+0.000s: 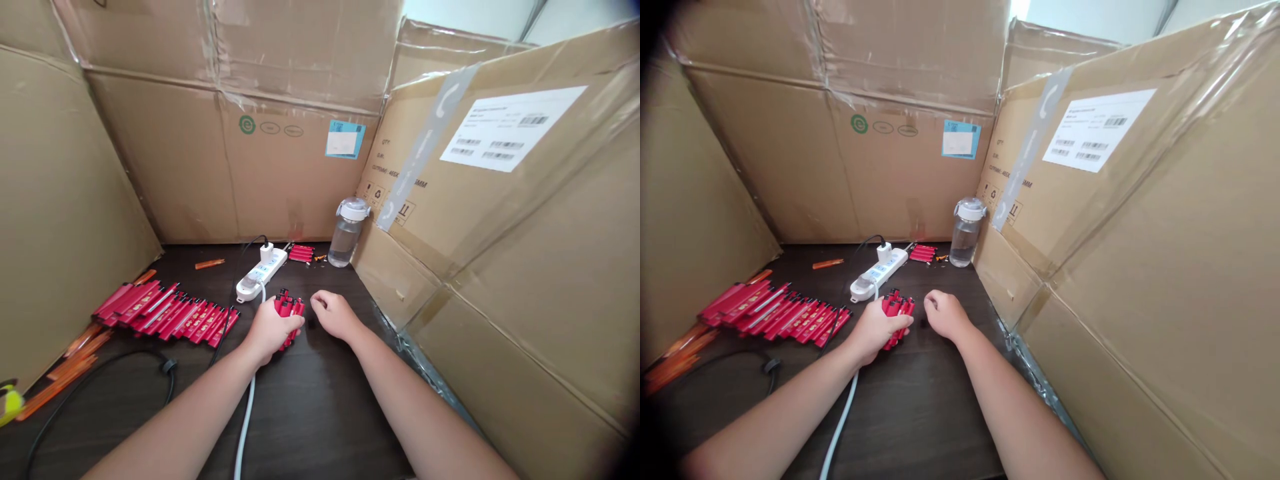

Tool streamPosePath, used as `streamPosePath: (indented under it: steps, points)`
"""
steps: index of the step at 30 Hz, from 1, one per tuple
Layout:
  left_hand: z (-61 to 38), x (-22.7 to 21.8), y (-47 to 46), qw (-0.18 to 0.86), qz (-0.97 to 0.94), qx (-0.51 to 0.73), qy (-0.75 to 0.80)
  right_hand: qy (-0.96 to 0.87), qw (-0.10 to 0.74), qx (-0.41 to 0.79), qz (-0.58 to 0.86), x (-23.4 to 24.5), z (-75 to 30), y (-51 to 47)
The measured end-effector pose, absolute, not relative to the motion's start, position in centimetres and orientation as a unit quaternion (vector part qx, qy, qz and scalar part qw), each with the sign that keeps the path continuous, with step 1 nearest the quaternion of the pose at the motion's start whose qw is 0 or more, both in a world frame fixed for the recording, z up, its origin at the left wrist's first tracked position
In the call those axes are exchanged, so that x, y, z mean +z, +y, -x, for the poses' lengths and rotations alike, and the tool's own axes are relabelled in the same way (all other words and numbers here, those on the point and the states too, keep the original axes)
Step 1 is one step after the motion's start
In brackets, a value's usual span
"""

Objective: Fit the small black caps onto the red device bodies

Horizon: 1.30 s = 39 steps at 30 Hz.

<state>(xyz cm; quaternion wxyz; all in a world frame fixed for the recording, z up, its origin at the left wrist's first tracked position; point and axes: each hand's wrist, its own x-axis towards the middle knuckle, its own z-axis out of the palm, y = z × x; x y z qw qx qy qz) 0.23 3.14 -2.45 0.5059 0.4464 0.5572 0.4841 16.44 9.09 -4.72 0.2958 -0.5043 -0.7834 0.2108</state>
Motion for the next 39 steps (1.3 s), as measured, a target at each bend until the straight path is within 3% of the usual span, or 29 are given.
streamPosePath:
  steps: [8, 12, 17, 26, 34, 39]
  points:
    - [-0.2, -2.6, 3.2, 0.512, -0.434, 0.497, 0.549, -0.756, 0.332, 0.189, 0.532, -4.6, -15.5, 12.0]
    - [-0.1, -2.7, 3.2, 0.520, -0.433, 0.502, 0.538, -0.795, 0.244, 0.110, 0.544, -2.2, -13.6, 16.5]
    - [-0.1, -3.2, 3.3, 0.513, -0.443, 0.502, 0.537, -0.816, 0.176, 0.098, 0.542, 0.1, -10.5, 23.0]
    - [-0.1, -4.6, 3.8, 0.497, -0.453, 0.511, 0.535, -0.832, 0.057, 0.077, 0.547, -0.1, -7.3, 28.2]
    - [-0.1, -5.2, 4.1, 0.511, -0.425, 0.527, 0.529, -0.817, 0.011, 0.064, 0.573, -0.3, -6.2, 28.8]
    - [0.0, -5.2, 4.1, 0.517, -0.424, 0.531, 0.521, -0.810, 0.034, 0.059, 0.582, 0.4, -5.7, 28.1]
